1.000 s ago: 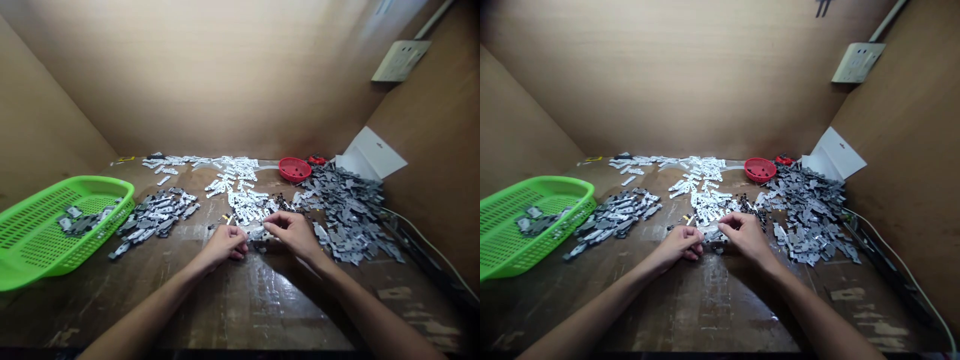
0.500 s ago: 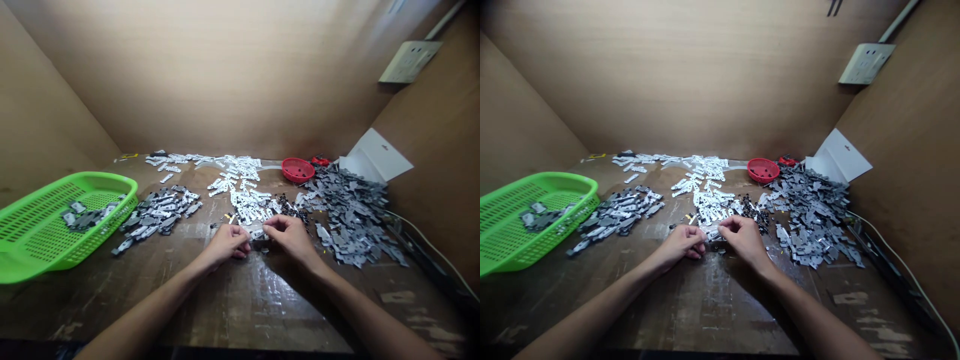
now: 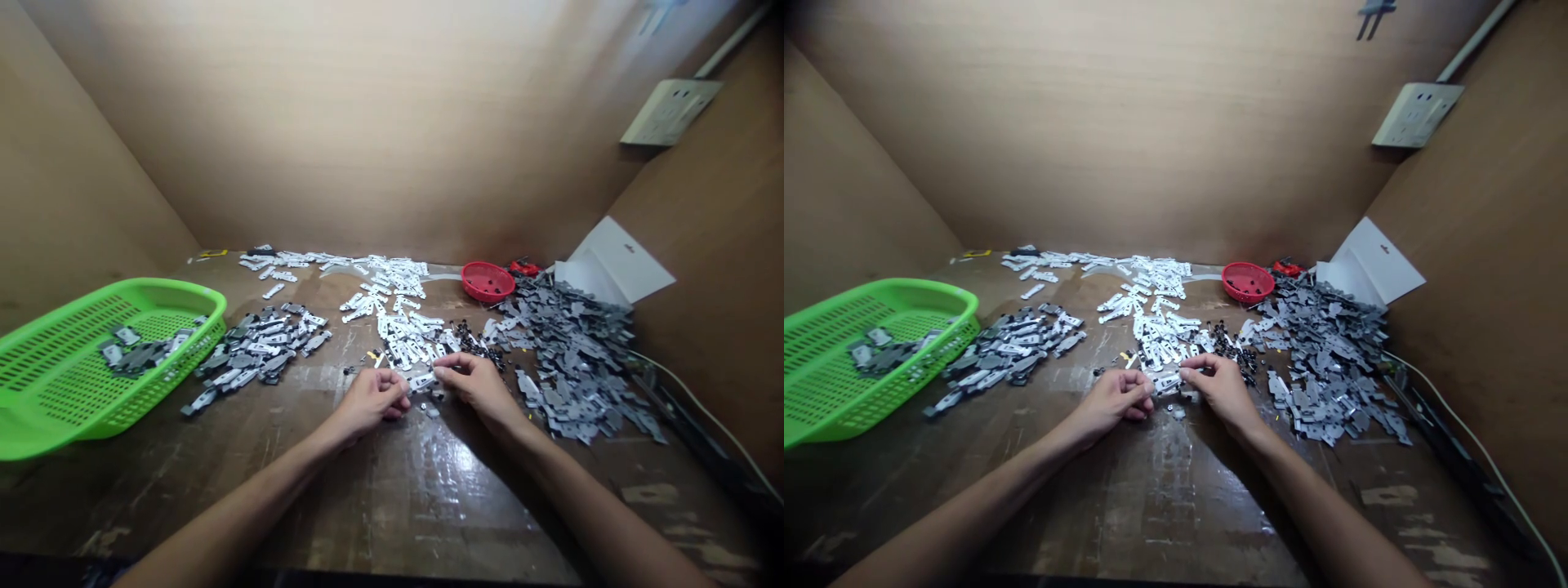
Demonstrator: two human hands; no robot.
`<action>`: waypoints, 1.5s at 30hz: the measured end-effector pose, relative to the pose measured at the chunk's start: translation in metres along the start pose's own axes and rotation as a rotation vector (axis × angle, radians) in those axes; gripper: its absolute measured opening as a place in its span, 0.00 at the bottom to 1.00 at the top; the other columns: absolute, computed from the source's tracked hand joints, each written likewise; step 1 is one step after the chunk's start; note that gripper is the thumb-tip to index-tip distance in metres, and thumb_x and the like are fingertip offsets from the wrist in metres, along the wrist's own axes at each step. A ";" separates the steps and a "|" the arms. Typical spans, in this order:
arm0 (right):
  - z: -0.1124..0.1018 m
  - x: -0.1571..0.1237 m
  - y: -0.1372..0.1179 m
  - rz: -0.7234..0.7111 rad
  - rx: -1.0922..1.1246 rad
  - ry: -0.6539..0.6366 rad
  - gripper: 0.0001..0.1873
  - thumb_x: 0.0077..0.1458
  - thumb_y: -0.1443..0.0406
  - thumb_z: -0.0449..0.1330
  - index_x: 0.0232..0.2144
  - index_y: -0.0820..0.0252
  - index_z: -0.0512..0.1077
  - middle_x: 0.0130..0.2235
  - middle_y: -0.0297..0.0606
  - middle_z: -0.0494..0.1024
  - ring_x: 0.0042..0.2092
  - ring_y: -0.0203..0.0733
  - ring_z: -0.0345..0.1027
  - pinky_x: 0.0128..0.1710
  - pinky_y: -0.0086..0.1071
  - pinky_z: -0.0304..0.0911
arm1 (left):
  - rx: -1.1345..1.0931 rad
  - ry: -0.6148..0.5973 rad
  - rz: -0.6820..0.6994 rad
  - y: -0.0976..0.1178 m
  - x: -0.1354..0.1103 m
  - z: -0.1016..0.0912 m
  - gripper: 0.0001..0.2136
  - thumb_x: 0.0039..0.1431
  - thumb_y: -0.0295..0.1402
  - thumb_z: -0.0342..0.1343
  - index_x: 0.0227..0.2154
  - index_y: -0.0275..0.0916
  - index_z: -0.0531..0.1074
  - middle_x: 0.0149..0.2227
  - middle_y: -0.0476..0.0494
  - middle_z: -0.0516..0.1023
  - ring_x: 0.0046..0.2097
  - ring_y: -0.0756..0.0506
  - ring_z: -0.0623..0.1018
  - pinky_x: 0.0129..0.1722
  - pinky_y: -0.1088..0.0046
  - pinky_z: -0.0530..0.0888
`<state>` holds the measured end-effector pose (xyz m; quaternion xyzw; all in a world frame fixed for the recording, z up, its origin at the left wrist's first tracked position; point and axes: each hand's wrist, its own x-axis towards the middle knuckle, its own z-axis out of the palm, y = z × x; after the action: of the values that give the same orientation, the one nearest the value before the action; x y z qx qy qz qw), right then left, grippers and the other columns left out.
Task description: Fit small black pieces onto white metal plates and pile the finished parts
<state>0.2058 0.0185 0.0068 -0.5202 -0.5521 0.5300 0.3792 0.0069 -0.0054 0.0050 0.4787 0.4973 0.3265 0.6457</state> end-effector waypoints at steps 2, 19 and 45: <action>-0.002 0.000 0.000 0.095 0.066 -0.094 0.19 0.43 0.53 0.61 0.31 0.65 0.72 0.18 0.29 0.64 0.17 0.27 0.50 0.16 0.24 0.46 | 0.003 -0.005 0.031 0.001 -0.001 0.000 0.15 0.49 0.44 0.55 0.26 0.34 0.68 0.24 0.45 0.74 0.25 0.52 0.73 0.27 0.79 0.69; 0.022 -0.010 -0.002 -0.402 -0.349 0.109 0.12 0.55 0.60 0.52 0.24 0.60 0.67 0.28 0.34 0.68 0.31 0.36 0.62 0.33 0.28 0.56 | 0.141 0.118 0.162 -0.006 0.004 -0.003 0.14 0.47 0.43 0.57 0.24 0.35 0.66 0.20 0.49 0.70 0.21 0.52 0.71 0.21 0.79 0.69; -0.150 0.078 -0.007 0.143 -1.324 0.487 0.25 0.49 0.59 0.55 0.50 0.59 0.66 0.48 0.55 0.66 0.48 0.57 0.61 0.42 0.44 0.57 | -0.827 0.453 0.243 0.023 0.008 -0.041 0.12 0.50 0.31 0.54 0.39 0.37 0.68 0.22 0.53 0.68 0.24 0.55 0.72 0.22 0.84 0.68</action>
<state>0.3372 0.1240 0.0262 -0.7801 -0.6223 -0.0246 0.0600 -0.0292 0.0210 0.0218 0.1534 0.3943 0.6660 0.6144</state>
